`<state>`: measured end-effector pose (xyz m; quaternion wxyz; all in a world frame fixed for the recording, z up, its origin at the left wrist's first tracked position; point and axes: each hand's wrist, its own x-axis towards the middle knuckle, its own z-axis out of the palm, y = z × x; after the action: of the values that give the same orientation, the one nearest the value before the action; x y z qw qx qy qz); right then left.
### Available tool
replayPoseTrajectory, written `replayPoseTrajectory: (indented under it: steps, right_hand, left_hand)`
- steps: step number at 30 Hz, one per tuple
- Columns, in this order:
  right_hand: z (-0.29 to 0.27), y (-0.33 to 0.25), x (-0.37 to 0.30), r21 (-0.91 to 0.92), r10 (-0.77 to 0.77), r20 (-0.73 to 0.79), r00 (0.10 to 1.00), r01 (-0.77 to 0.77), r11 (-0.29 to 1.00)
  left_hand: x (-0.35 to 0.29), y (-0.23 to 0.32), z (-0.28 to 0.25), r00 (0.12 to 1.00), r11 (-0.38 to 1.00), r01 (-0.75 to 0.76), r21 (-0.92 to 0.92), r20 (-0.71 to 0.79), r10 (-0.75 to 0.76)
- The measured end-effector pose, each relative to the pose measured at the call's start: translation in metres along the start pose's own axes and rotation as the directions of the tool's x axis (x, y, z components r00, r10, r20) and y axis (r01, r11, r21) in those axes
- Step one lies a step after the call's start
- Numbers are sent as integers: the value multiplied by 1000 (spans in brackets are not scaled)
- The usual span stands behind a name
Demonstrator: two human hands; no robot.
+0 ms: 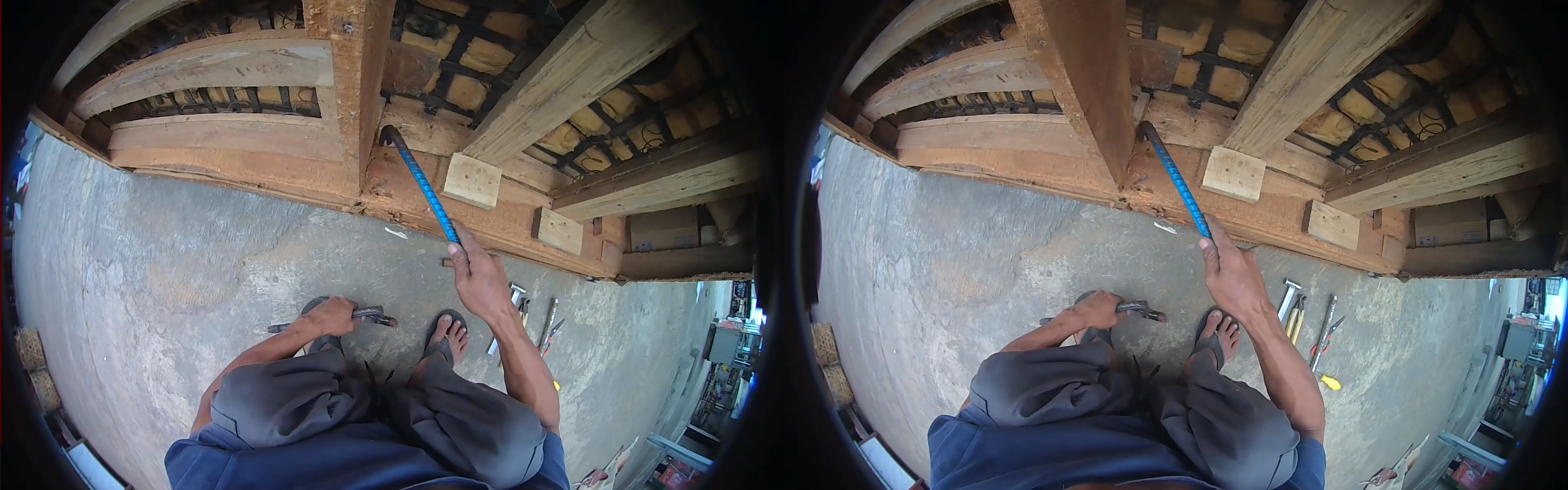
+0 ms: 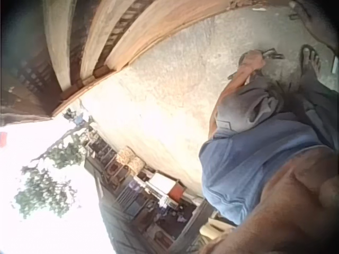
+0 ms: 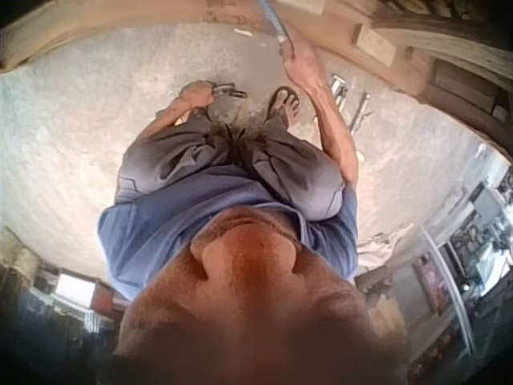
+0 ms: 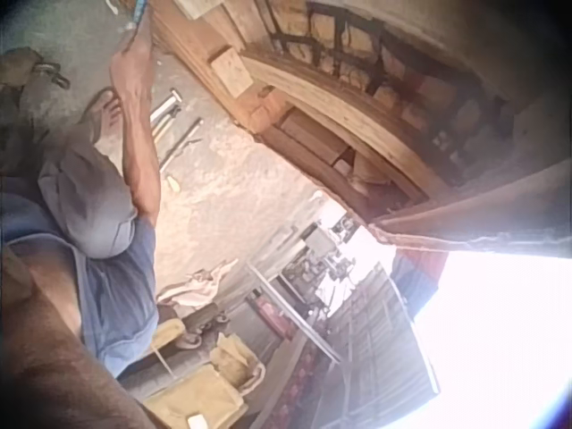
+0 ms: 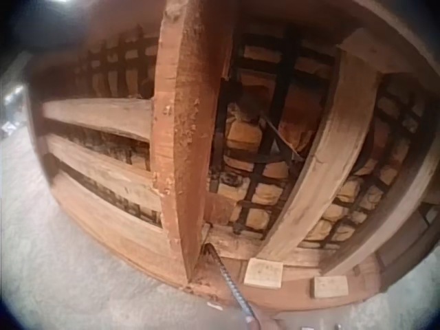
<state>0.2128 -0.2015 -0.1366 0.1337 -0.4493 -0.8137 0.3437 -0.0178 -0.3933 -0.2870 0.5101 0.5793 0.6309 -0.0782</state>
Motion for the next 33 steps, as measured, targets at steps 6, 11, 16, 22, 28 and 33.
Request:
replayPoseTrajectory:
  steps: [6, 11, 16, 22, 28, 33]
  right_hand:
    - [-28, -26, 32, -232, 136, 140, 981, -101, 967]
    - [-41, -55, 38, -309, 234, 222, 947, -159, 938]
    - [-48, -51, 39, -189, 263, 231, 937, -222, 957]
    - [-76, -30, -8, -166, 218, 222, 950, -183, 969]
    - [-95, 13, -126, 183, 475, 218, 853, -513, 838]
    - [-58, 57, -154, 373, 544, 547, 636, -767, 522]
  left_hand:
    - [14, -4, 8, 999, 989, -3, 149, -32, 8]
    - [7, -6, 7, 999, 942, -54, 330, 14, 52]
    - [2, 1, 11, 997, 979, -50, 197, 74, 36]
    - [-10, -21, 4, 990, 995, -93, -41, -106, 88]
    - [-1, -5, -26, 983, 982, -103, -156, -165, 77]
    - [-10, 50, -92, 926, 958, -271, -90, -297, 234]
